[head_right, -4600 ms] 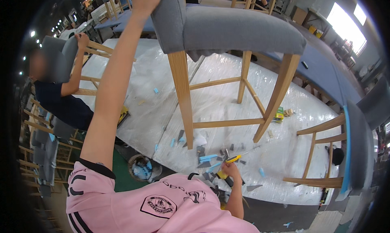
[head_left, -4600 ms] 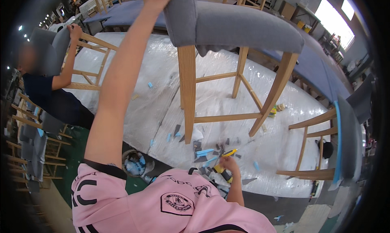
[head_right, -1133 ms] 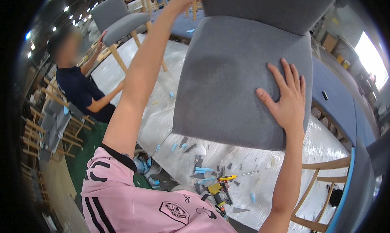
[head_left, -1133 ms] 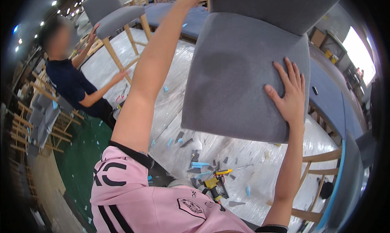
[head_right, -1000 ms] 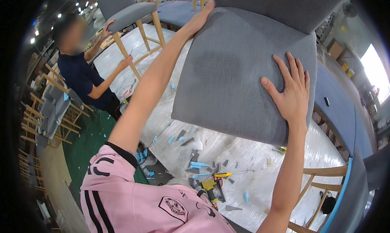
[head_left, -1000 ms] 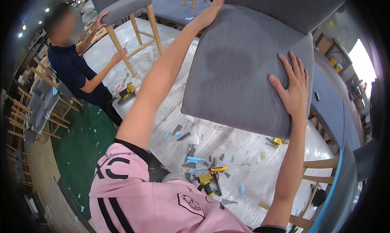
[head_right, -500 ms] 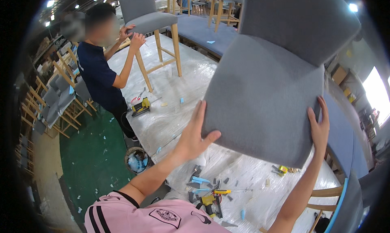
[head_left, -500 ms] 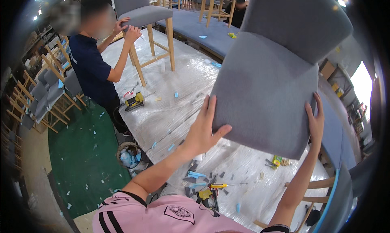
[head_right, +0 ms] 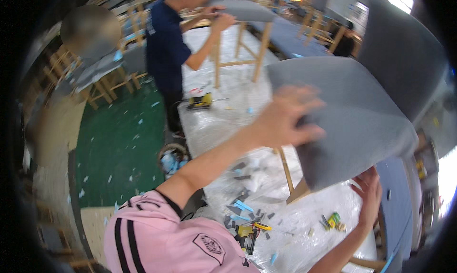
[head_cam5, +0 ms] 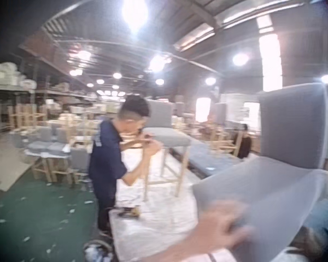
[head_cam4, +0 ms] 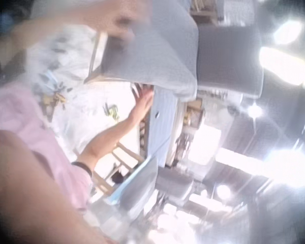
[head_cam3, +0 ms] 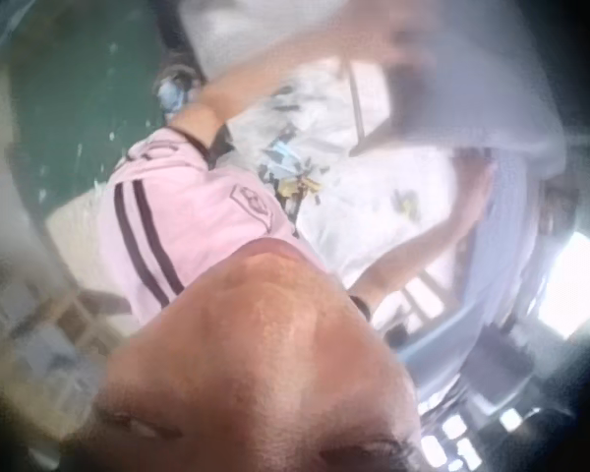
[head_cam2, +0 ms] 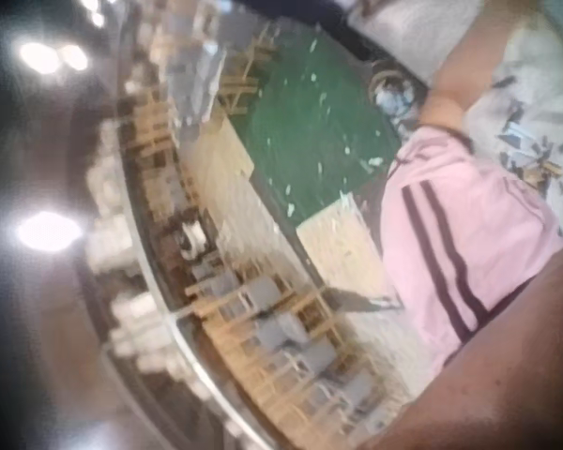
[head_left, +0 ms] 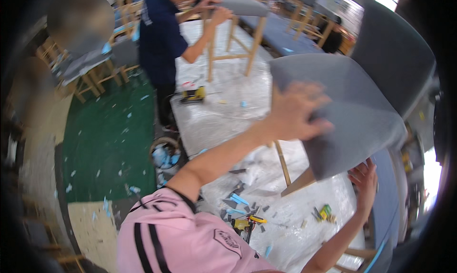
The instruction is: The person staples gray fabric onto the underside of a wooden chair seat using a pneumatic staple gun, trims excess fabric with scissors, and tucks edges with a screwdriver. The person repeats this process on multiple chairs in a workshop setting.
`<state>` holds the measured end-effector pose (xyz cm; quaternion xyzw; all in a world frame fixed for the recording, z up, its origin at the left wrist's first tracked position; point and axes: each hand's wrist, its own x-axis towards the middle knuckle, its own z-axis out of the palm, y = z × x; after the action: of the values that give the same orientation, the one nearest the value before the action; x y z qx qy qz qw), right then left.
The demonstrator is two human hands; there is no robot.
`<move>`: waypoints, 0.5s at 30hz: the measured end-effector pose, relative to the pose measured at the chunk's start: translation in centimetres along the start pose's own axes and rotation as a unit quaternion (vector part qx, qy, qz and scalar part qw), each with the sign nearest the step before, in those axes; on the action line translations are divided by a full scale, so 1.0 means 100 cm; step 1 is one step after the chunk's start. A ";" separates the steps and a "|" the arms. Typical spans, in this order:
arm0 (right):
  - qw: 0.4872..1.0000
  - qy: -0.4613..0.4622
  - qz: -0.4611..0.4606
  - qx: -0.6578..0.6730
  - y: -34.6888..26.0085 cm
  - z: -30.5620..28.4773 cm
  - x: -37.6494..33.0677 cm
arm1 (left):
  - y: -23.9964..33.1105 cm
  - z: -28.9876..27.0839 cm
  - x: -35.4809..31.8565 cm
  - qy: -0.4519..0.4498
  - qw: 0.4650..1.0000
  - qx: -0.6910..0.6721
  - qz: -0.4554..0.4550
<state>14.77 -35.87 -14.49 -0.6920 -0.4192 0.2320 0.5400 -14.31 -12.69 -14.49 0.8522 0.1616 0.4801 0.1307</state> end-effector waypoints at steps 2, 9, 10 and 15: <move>0.984 0.075 -0.111 -0.115 -0.002 -0.009 0.014 | 0.010 0.029 0.018 0.050 0.993 0.104 0.009; 0.942 0.242 -0.148 -0.178 0.159 -0.090 0.113 | -0.030 0.023 0.116 -0.058 0.986 0.090 -0.131; 0.938 0.276 -0.138 -0.158 0.168 -0.080 0.111 | -0.033 0.039 0.119 -0.014 0.985 0.119 -0.124; 0.878 0.419 -0.142 -0.182 0.237 -0.119 0.057 | 0.035 0.092 0.150 -0.029 0.988 0.148 -0.043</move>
<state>34.91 -39.22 -32.36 -0.7439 -0.2820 -0.2392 0.5567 1.44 -10.47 -6.14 0.8678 0.2639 0.4202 0.0280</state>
